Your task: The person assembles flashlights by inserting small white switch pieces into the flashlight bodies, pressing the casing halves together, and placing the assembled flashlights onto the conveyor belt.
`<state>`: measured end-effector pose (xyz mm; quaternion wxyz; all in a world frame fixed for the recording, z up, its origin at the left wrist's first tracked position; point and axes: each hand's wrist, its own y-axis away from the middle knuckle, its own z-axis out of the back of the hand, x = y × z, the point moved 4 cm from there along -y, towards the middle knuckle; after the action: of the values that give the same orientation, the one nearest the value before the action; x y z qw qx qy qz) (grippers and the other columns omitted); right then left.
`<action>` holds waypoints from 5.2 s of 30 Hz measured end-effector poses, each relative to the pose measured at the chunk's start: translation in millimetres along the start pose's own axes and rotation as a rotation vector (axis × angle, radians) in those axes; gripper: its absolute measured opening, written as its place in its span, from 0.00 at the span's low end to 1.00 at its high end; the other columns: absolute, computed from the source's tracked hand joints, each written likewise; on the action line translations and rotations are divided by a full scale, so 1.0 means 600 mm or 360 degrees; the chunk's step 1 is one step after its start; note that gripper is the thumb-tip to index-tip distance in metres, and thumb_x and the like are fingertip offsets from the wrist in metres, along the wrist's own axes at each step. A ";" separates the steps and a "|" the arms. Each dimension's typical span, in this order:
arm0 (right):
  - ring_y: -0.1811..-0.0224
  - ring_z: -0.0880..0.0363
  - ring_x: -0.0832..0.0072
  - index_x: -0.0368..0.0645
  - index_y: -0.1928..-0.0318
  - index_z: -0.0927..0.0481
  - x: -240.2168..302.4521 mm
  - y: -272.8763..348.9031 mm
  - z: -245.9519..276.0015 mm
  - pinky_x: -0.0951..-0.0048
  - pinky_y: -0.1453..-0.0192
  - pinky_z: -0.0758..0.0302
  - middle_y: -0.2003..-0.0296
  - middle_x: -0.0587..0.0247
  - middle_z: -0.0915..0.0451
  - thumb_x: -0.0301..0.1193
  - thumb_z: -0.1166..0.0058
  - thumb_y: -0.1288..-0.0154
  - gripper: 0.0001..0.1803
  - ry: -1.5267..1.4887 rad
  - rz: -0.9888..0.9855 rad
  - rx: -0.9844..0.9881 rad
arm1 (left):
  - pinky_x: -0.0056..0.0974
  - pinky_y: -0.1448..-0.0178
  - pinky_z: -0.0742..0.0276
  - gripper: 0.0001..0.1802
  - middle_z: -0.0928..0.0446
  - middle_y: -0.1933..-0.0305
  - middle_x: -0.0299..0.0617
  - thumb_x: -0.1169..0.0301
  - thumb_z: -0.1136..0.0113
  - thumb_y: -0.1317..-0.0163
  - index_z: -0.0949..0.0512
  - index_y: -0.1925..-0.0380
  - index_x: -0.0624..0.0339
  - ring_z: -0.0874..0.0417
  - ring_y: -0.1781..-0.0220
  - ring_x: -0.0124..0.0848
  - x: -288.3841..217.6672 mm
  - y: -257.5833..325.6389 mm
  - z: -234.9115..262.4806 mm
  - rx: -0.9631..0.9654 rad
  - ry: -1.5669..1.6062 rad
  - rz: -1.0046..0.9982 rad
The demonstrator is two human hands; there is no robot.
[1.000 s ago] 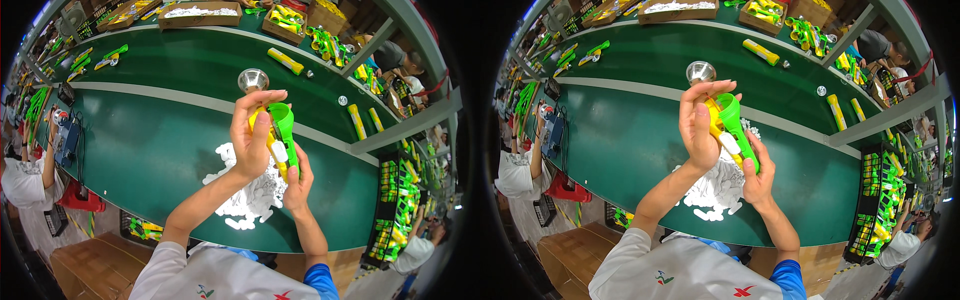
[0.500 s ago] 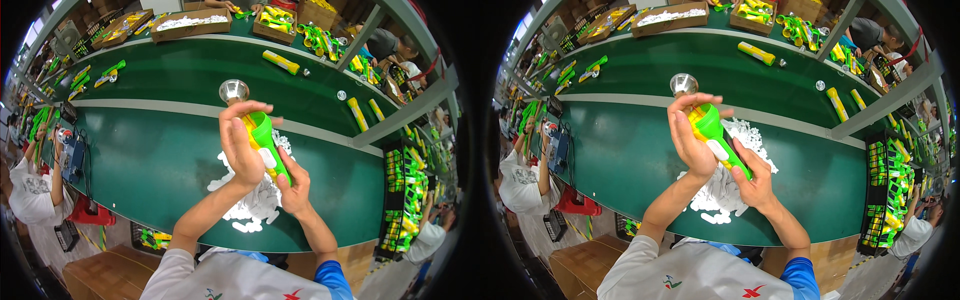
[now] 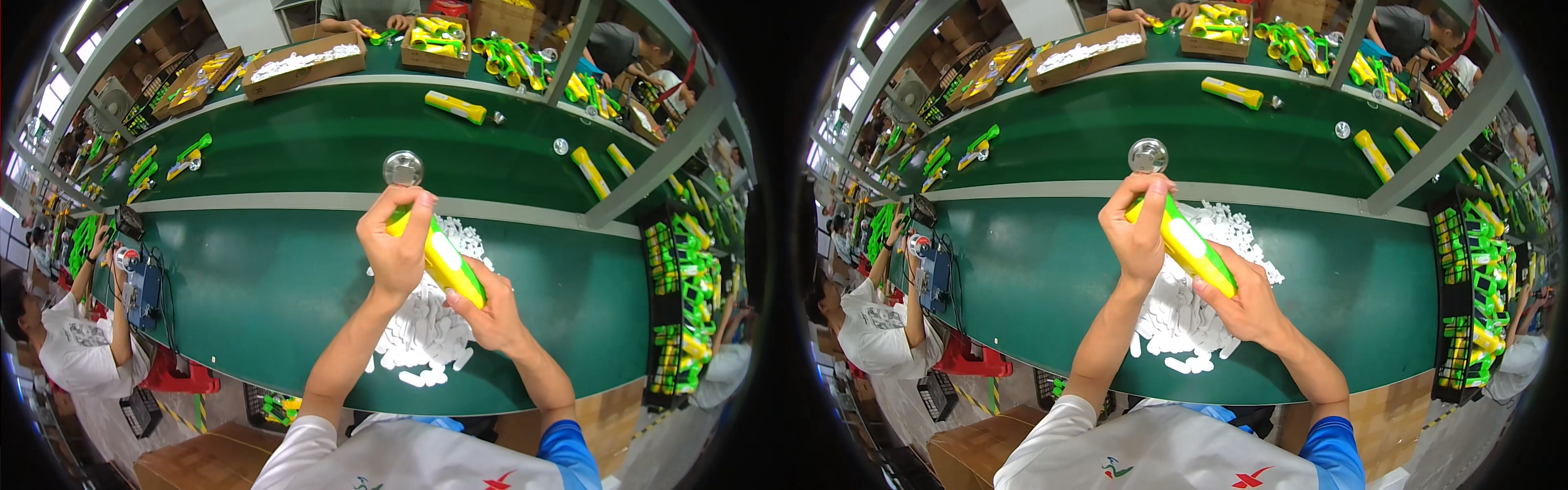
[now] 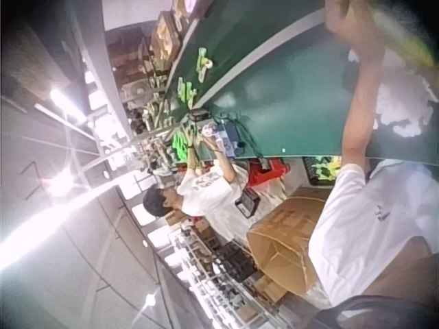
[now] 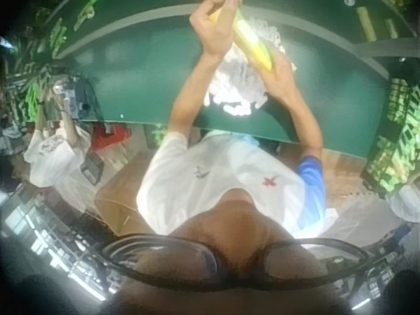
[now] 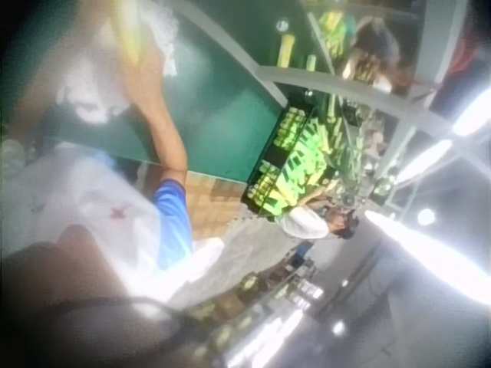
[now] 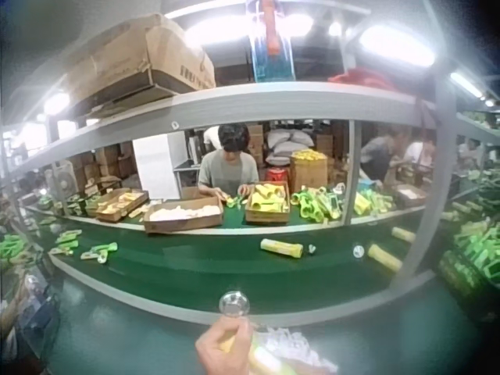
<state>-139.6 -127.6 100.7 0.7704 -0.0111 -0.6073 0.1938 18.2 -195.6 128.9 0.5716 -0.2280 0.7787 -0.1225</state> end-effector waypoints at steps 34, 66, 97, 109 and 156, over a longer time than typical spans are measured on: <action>0.68 0.15 0.65 0.38 0.60 0.15 -0.160 0.065 0.169 0.68 0.61 0.20 0.71 0.56 0.15 0.23 0.33 0.44 0.11 0.1097 -0.0548 0.0195 | 0.33 0.64 0.23 0.19 0.28 0.60 0.47 0.60 0.50 0.25 0.38 0.47 0.62 0.25 0.66 0.30 0.064 -0.010 -0.020 0.0124 0.1130 0.0847; 0.78 0.25 0.71 0.47 0.64 0.13 -0.062 0.227 -0.026 0.72 0.76 0.31 0.75 0.69 0.23 0.28 0.27 0.56 0.14 0.0739 0.0440 -0.0064 | 0.37 0.63 0.22 0.18 0.25 0.57 0.47 0.52 0.66 0.20 0.38 0.44 0.51 0.22 0.65 0.34 0.077 -0.014 -0.042 0.0268 0.0706 0.0423; 0.66 0.20 0.74 0.51 0.50 0.17 -0.064 0.273 -0.139 0.71 0.66 0.20 0.64 0.71 0.23 0.38 0.36 0.38 0.16 0.0883 0.0319 0.0642 | 0.36 0.66 0.21 0.15 0.25 0.60 0.47 0.54 0.64 0.20 0.38 0.45 0.50 0.21 0.68 0.32 0.035 -0.017 -0.027 0.0257 0.0951 0.0607; 0.70 0.19 0.72 0.49 0.61 0.15 -0.064 0.275 -0.165 0.71 0.70 0.22 0.66 0.70 0.19 0.30 0.33 0.41 0.08 0.0896 0.0356 0.0412 | 0.37 0.68 0.20 0.20 0.24 0.61 0.46 0.50 0.61 0.21 0.42 0.38 0.45 0.20 0.71 0.33 0.038 -0.013 -0.011 0.0190 0.1130 0.0724; 0.71 0.15 0.75 0.36 0.66 0.13 0.064 -0.030 0.133 0.77 0.66 0.20 0.71 0.61 0.14 0.21 0.28 0.47 0.07 0.0391 0.0477 -0.0305 | 0.34 0.66 0.21 0.33 0.24 0.54 0.50 0.56 0.58 0.23 0.56 0.25 0.46 0.20 0.68 0.32 0.032 0.053 -0.098 0.1001 0.0604 0.0764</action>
<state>-202.4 -149.6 162.1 0.7965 -0.1980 -0.5162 0.2446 -49.1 -181.8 117.5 0.4723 0.1711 0.8256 -0.2569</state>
